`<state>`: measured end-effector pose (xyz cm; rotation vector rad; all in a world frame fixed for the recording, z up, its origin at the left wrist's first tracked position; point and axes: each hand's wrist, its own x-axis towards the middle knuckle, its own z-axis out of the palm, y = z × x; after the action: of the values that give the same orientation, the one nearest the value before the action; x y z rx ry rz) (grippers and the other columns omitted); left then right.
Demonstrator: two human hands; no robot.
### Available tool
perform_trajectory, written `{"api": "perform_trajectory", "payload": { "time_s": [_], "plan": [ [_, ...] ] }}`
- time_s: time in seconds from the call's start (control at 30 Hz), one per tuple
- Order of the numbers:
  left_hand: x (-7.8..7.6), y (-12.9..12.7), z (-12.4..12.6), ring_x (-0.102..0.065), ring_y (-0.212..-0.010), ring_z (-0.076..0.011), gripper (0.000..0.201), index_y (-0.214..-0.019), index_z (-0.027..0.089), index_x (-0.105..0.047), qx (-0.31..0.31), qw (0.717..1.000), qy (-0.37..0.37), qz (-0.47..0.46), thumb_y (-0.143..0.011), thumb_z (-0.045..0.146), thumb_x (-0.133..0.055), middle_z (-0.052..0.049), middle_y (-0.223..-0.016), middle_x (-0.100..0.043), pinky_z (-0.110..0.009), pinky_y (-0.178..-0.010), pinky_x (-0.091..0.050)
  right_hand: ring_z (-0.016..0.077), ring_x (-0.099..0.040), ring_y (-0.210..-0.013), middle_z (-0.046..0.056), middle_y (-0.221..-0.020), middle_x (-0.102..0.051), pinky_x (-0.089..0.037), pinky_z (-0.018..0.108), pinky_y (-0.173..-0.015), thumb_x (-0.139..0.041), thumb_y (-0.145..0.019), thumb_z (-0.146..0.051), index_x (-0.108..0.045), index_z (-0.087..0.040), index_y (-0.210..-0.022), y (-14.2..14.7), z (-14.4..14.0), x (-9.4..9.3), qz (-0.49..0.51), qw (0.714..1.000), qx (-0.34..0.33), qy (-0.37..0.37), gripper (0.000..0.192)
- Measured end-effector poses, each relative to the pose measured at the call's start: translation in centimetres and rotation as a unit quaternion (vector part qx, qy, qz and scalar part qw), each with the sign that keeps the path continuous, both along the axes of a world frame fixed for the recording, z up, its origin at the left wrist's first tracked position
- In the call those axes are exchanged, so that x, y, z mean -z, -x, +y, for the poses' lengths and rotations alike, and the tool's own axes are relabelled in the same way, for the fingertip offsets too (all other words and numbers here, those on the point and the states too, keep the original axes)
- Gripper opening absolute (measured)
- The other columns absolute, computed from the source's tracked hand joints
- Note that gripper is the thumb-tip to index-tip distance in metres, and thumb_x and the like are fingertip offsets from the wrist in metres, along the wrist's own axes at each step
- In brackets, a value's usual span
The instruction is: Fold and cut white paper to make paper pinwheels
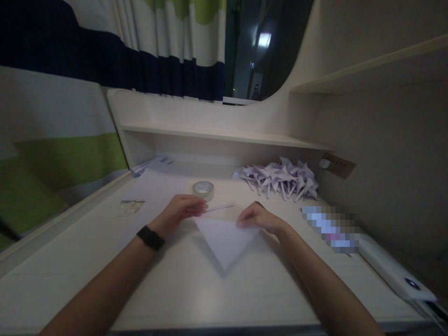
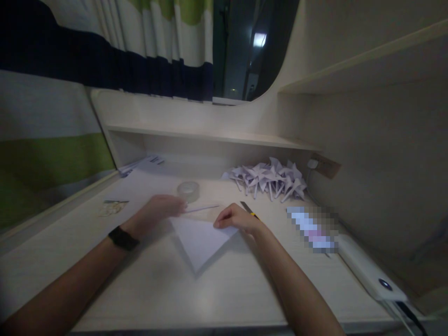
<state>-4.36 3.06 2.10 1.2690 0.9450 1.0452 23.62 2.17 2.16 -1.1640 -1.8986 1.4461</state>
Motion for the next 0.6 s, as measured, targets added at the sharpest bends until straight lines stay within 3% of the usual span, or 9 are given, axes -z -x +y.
{"api": "perform_trajectory", "payload": {
  "time_s": [0.1, 0.17, 0.27, 0.37, 0.6],
  "plan": [
    [-0.9, -0.2, -0.8, -0.062, -0.065, -0.0191, 0.027, -0.073, 0.014, -0.074, 0.064, 0.983, -0.076, 0.157, -0.072, 0.040, -0.071, -0.010, -0.075, -0.071, -0.026, -0.060, -0.044, 0.0118, -0.055, -0.056, 0.002, -0.062, -0.068, -0.041, 0.025, -0.060, -0.077, -0.062, -0.033, -0.076, -0.015, -0.069, 0.4, -0.1, 0.3, -0.022, 0.998, -0.050, -0.010, 0.020],
    [-1.3, -0.9, -1.6, -0.052, -0.053, -0.0139, 0.028, -0.061, 0.015, -0.070, 0.155, 0.949, -0.138, 0.238, -0.076, 0.039, -0.067, -0.004, -0.060, -0.065, -0.023, -0.050, -0.034, 0.0127, -0.056, -0.059, 0.002, -0.064, -0.069, -0.042, 0.026, -0.063, -0.077, -0.063, -0.032, -0.076, -0.015, -0.071, 0.9, -0.3, 0.5, -0.036, 0.996, -0.077, -0.021, 0.019],
    [-1.3, -1.9, -2.5, -0.039, -0.047, -0.0103, 0.036, -0.052, 0.016, -0.062, 0.253, 0.905, -0.187, 0.288, -0.081, 0.038, -0.060, 0.001, -0.050, -0.053, -0.023, -0.047, -0.024, 0.0134, -0.057, -0.061, 0.002, -0.065, -0.070, -0.043, 0.026, -0.064, -0.075, -0.064, -0.031, -0.077, -0.015, -0.073, 1.5, -0.7, 0.7, -0.045, 0.994, -0.097, -0.028, 0.018],
    [-0.6, -2.3, -2.6, -0.036, -0.047, -0.0102, 0.037, -0.053, 0.016, -0.061, 0.279, 0.897, -0.175, 0.294, -0.081, 0.040, -0.058, 0.002, -0.050, -0.050, -0.024, -0.047, -0.024, 0.0141, -0.058, -0.061, 0.001, -0.065, -0.070, -0.043, 0.025, -0.063, -0.074, -0.064, -0.030, -0.077, -0.015, -0.072, 2.0, -1.2, 0.7, -0.046, 0.995, -0.086, -0.032, 0.017],
    [0.4, -2.2, -2.5, -0.039, -0.047, -0.0110, 0.030, -0.059, 0.015, -0.065, 0.278, 0.906, -0.142, 0.286, -0.076, 0.039, -0.062, 0.001, -0.052, -0.052, -0.023, -0.047, -0.027, 0.0151, -0.059, -0.063, 0.002, -0.067, -0.072, -0.044, 0.025, -0.063, -0.075, -0.062, -0.030, -0.077, -0.016, -0.071, 2.1, -1.3, 0.5, -0.049, 0.994, -0.094, -0.025, 0.017]
  ]
}}
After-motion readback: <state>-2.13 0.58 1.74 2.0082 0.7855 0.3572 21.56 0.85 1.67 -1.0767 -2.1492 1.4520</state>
